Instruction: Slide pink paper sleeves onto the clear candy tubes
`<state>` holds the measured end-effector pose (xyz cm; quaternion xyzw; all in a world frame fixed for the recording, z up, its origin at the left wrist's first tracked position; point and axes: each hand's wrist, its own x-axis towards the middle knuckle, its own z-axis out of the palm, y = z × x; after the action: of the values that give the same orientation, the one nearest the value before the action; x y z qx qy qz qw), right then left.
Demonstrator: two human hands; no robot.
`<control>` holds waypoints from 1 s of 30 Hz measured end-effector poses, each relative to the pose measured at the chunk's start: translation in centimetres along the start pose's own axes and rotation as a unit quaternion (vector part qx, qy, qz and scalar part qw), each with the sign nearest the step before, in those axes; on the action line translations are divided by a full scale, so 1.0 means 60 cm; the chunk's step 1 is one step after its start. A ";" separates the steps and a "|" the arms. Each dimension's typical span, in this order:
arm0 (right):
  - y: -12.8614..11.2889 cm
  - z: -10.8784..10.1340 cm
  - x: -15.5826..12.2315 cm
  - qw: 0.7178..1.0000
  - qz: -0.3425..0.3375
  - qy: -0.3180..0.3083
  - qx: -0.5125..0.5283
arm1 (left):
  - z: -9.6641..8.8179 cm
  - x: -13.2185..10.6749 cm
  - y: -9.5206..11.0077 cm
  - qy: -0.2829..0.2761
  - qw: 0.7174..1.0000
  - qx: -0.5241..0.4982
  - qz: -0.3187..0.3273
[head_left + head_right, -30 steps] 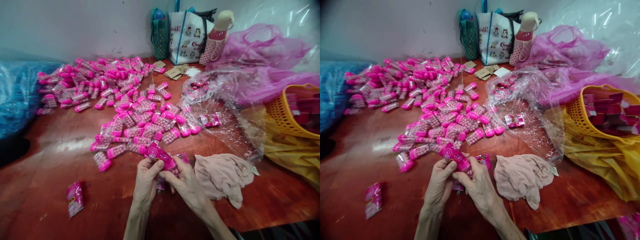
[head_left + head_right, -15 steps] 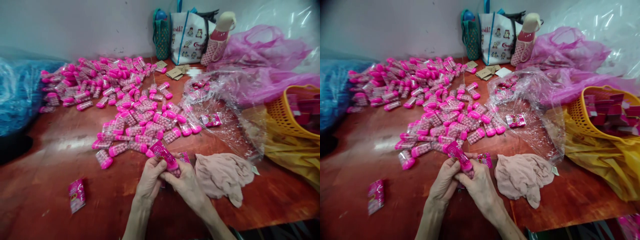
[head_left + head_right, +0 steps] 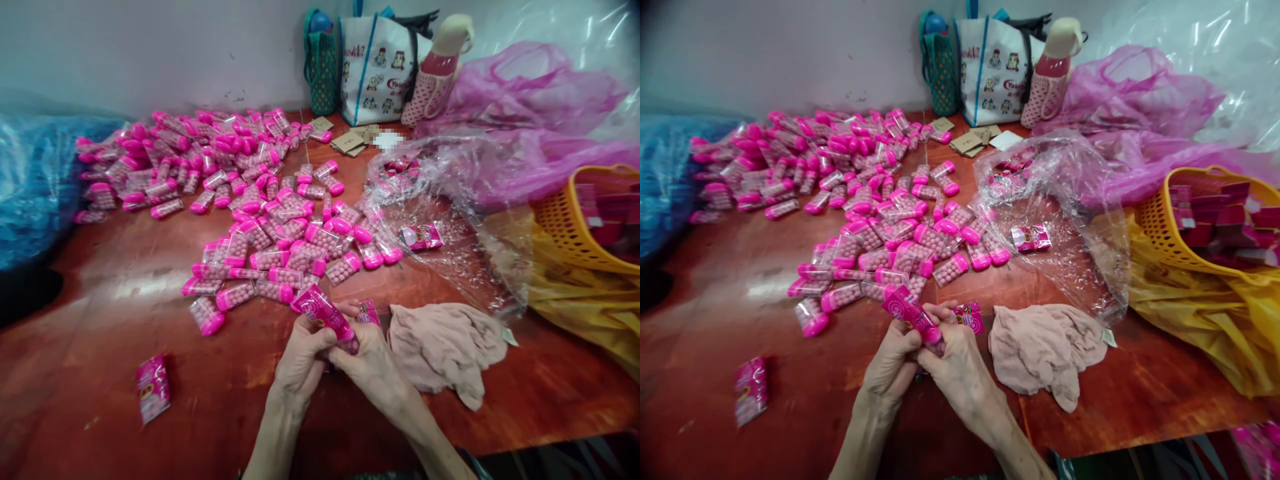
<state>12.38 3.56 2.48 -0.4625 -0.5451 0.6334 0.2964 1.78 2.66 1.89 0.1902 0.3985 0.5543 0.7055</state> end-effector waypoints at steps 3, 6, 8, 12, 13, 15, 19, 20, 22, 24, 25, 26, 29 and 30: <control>0.003 -0.001 -0.001 1.000 0.008 -0.010 0.000 | -0.003 -0.002 0.000 -0.009 1.000 0.003 0.007; 0.008 -0.003 -0.001 0.999 0.019 -0.020 0.028 | -0.004 -0.003 0.000 -0.013 1.000 0.009 0.012; 0.010 -0.006 -0.001 0.997 0.029 -0.047 0.060 | -0.004 -0.004 0.002 -0.016 1.000 0.016 0.015; 0.013 -0.011 -0.001 0.990 0.047 -0.087 0.103 | -0.003 -0.008 0.009 -0.035 0.999 0.036 0.003; 0.014 -0.010 -0.001 0.990 0.048 -0.083 0.100 | -0.002 -0.009 0.011 -0.037 0.998 0.042 -0.006; 0.014 -0.007 0.002 0.993 0.046 -0.064 0.082 | 0.001 -0.010 0.013 -0.031 0.998 0.054 -0.024; 0.003 -0.004 0.005 0.999 0.037 -0.010 0.029 | 0.008 -0.008 0.012 -0.012 0.999 0.045 -0.024; -0.001 -0.006 0.004 0.999 0.035 -0.001 0.014 | 0.008 -0.007 0.012 -0.009 0.999 0.031 -0.019; -0.007 -0.012 -0.001 0.999 0.028 0.006 -0.017 | 0.005 -0.003 0.010 0.007 1.000 -0.004 -0.007; -0.007 -0.017 -0.011 0.999 0.021 -0.007 -0.032 | -0.001 0.002 0.010 0.032 0.999 -0.032 0.001; -0.003 -0.018 -0.017 0.999 0.012 -0.003 -0.042 | -0.004 0.004 0.010 0.044 0.998 -0.044 0.004; 0.002 -0.017 -0.023 0.998 0.001 0.008 -0.054 | -0.006 0.005 0.010 0.052 0.997 -0.054 0.004; 0.023 -0.005 -0.038 0.990 -0.047 0.087 -0.105 | -0.006 0.006 0.009 0.049 0.996 -0.068 -0.010; 0.030 0.000 -0.041 0.985 -0.065 0.112 -0.118 | -0.003 0.006 0.009 0.045 0.997 -0.067 -0.016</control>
<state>13.58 1.00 1.38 -0.5257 -0.6086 0.4881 0.3392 1.32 3.10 2.00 0.1110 0.3950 0.5764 0.7067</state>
